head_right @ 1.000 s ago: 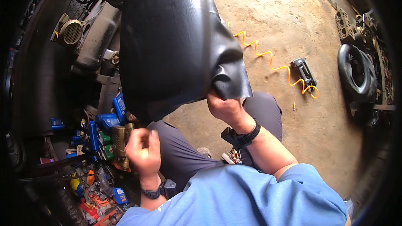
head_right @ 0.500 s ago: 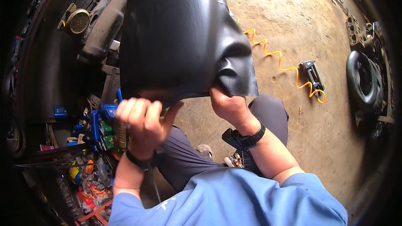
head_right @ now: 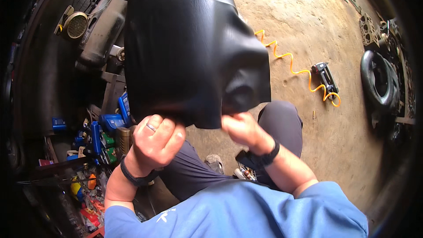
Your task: Upholstering and stapling a new cover onto a motorcycle seat base.
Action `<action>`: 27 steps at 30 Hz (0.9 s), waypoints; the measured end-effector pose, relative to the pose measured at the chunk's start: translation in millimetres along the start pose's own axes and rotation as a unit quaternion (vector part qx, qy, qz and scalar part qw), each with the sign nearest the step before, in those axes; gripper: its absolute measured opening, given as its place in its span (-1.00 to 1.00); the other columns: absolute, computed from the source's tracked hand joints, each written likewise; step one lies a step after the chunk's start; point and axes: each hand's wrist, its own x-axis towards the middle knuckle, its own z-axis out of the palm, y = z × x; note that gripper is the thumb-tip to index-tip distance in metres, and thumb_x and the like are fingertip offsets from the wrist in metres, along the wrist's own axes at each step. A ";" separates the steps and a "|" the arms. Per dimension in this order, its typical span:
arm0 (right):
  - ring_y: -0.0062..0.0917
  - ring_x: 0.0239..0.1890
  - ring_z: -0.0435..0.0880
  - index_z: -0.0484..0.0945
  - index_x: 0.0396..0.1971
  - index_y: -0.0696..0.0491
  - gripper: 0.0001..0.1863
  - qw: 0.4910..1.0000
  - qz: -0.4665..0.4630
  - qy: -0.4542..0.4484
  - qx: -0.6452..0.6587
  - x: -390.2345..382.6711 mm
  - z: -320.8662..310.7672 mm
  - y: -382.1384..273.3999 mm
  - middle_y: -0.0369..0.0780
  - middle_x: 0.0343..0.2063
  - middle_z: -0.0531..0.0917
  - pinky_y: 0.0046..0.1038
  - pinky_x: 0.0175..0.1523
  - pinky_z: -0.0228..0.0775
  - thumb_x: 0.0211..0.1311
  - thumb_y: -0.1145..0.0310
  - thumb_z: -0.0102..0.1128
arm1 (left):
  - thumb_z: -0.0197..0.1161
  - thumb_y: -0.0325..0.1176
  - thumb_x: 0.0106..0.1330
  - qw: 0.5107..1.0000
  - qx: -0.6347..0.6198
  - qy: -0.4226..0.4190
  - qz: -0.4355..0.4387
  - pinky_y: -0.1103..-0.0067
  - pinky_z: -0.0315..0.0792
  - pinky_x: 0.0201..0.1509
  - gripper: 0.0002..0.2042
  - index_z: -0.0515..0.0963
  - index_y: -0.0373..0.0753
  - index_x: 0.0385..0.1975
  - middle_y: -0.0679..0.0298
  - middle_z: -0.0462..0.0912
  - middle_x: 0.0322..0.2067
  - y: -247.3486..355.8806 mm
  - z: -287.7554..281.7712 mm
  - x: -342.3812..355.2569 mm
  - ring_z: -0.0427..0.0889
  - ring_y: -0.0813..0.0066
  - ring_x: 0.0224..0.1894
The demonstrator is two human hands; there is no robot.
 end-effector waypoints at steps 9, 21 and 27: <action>-0.48 -0.09 0.69 0.63 0.05 0.21 -0.74 0.950 -0.170 -0.048 -0.258 30.3 28.1 -14.3 -0.22 -0.10 0.72 -0.45 -0.01 0.60 0.42 0.51 0.36 | 0.28 -0.36 -0.22 0.998 -0.049 0.040 -0.015 0.58 0.36 -0.53 -0.79 0.58 -0.18 -0.49 0.33 0.46 -0.53 -2.6 14.1 -12.5 0.48 0.46 -0.51; -0.15 -0.03 0.73 0.74 -0.07 0.03 -0.67 0.868 -0.243 -0.144 -0.409 54.1 -5.0 -13.4 -0.13 -0.13 0.75 -0.20 0.15 0.54 0.14 0.61 0.35 | 0.28 -0.28 -0.24 0.998 -0.046 0.009 -0.044 0.61 0.59 -0.31 -0.88 0.60 -0.07 -0.63 0.37 0.63 -0.43 0.2 42.3 -11.3 0.62 0.49 -0.34; -0.17 0.00 0.73 0.75 -0.08 0.02 -0.67 0.834 -0.278 -0.186 -0.439 72.1 -17.1 -26.1 -0.14 -0.10 0.75 -0.18 0.19 0.54 0.11 0.58 0.37 | 0.29 -0.29 -0.08 0.995 0.068 0.072 -0.013 0.66 0.53 -0.36 -0.96 0.62 -0.01 -0.59 0.41 0.61 -0.39 -9.2 58.3 -10.9 0.56 0.50 -0.34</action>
